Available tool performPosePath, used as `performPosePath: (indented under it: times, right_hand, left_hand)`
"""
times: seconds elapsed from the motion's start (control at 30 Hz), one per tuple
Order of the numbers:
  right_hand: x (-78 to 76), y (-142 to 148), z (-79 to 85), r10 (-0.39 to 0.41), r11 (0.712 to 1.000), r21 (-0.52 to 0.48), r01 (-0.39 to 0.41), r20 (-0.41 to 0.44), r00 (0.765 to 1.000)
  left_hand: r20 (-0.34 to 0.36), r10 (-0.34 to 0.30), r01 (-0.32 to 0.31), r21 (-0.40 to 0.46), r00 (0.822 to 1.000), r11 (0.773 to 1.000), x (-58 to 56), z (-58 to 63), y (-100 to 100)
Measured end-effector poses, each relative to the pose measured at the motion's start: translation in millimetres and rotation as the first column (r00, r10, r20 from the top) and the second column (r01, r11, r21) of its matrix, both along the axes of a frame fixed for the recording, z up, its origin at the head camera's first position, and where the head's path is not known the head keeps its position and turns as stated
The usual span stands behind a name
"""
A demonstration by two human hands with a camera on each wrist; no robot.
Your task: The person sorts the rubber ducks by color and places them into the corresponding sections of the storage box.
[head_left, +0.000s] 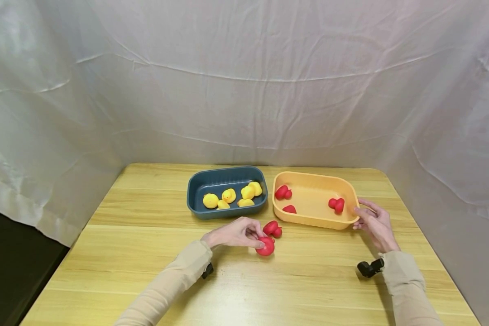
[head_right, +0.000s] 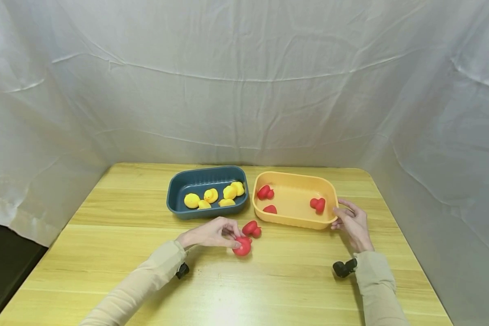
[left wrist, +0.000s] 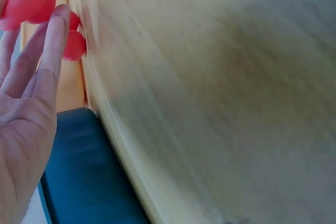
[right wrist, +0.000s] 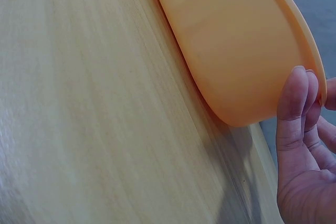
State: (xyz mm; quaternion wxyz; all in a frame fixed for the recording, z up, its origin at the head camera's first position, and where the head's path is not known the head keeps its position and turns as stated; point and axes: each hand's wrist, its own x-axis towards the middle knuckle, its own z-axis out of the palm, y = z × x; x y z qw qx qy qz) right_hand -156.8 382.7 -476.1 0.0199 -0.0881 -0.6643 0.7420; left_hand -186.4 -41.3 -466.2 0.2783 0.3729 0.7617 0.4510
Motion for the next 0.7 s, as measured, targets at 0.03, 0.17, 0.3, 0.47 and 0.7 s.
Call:
performPosePath:
  times: [0.03,0.17,0.3,0.47,0.7]
  right_hand:
    - [0.0,0.0,0.1,0.000,1.000,0.001,0.000,0.001,1.000]
    - [0.1,0.0,0.4,0.000,1.000,0.006,0.000,0.003,1.000]
    - [0.3,0.3,0.5,0.004,1.000,0.006,-0.004,0.004,1.000]
    - [0.6,0.1,0.8,0.006,1.000,0.006,-0.006,0.000,1.000]
    - [0.1,-0.5,0.6,0.008,1.000,0.007,-0.008,-0.009,1.000]
  left_hand:
    - [0.000,0.007,-0.007,0.004,1.000,1.000,-0.3,-0.3,0.0]
    - [0.029,0.041,-0.042,0.032,0.999,0.999,-1.3,-0.9,-0.5]
    - [0.055,0.057,-0.060,0.050,0.997,0.997,-1.5,-0.2,-1.2]
    - [0.086,0.069,-0.073,0.048,0.994,0.996,-1.8,0.4,-1.5]
    - [0.135,0.065,-0.076,0.080,0.989,0.994,-2.6,2.6,-1.1]
